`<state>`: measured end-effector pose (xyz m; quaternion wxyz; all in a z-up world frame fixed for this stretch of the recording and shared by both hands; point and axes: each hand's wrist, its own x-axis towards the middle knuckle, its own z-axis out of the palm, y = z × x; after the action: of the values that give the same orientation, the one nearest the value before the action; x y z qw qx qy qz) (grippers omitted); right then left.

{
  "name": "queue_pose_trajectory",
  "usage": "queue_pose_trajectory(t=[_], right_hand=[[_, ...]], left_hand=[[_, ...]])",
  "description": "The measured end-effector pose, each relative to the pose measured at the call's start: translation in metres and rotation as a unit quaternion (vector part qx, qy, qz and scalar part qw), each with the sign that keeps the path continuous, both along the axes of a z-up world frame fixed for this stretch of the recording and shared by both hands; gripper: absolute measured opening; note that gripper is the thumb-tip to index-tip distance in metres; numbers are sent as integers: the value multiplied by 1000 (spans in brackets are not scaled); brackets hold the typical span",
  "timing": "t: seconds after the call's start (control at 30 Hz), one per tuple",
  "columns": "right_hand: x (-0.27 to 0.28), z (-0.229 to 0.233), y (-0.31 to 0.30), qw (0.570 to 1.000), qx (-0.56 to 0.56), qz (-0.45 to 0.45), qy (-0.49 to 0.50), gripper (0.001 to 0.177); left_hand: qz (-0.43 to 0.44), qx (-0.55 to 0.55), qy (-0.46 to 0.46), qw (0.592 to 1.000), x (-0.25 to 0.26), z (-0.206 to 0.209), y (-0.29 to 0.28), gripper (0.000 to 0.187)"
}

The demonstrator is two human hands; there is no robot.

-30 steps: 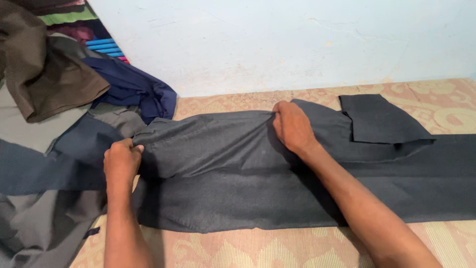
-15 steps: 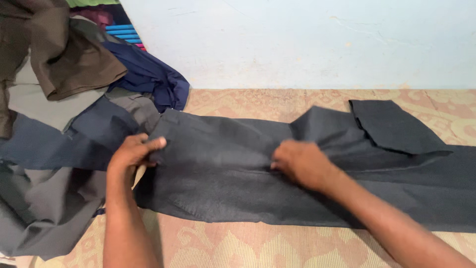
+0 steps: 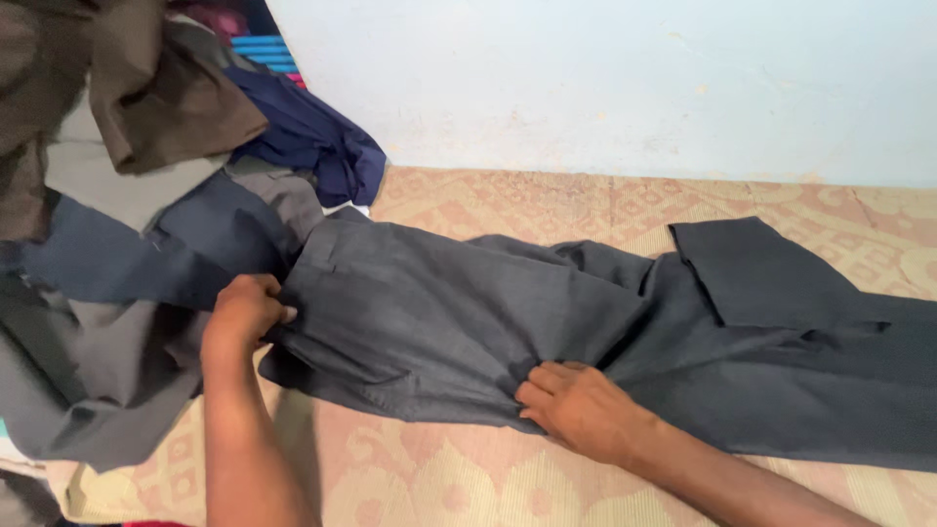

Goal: The person spreads a pair of trousers on a bed, smooths the fabric by hand, and folds them into a rectangular shape.

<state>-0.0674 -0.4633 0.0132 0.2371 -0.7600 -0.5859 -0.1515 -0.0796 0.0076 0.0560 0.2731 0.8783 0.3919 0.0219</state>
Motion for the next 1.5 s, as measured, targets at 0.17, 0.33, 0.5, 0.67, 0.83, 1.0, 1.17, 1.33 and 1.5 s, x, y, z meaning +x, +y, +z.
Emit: queue_pose_trajectory(t=[0.17, 0.33, 0.5, 0.67, 0.83, 1.0, 1.17, 1.33, 1.5], right_hand=[[-6, -7, -1, 998, -1, -20, 56, 16], [-11, -7, -3, 997, 4, -12, 70, 14], [-14, -15, 1, 999, -26, -30, 35, 18], [-17, -14, -1, 997, -57, -43, 39, 16], [-17, -12, -2, 994, -93, -53, 19, 19], [-12, 4, -22, 990, -112, -89, 5, 22], [20, 22, -93, 979, -20, -195, 53, 27], [65, 12, -152, 936, -27, -333, -109, 44], [95, -2, -182, 891, -41, -452, -2, 24]], left_hand=[[-94, 199, 62, 973, 16, -38, 10, 42], [-17, 293, -46, 955, -13, -48, 28, 32], [28, 322, 39, 945, 20, -69, 17, 26], [-31, 448, -51, 892, 2, -28, -79, 17], [-436, 186, -333, 815, 37, 21, -226, 25], [-577, 12, -278, 767, 58, 22, -319, 59], [-592, 70, -332, 731, 63, -26, -346, 48], [-570, 108, -317, 750, 71, -61, -346, 12], [-558, 114, -351, 743, 80, -71, -345, 9]])
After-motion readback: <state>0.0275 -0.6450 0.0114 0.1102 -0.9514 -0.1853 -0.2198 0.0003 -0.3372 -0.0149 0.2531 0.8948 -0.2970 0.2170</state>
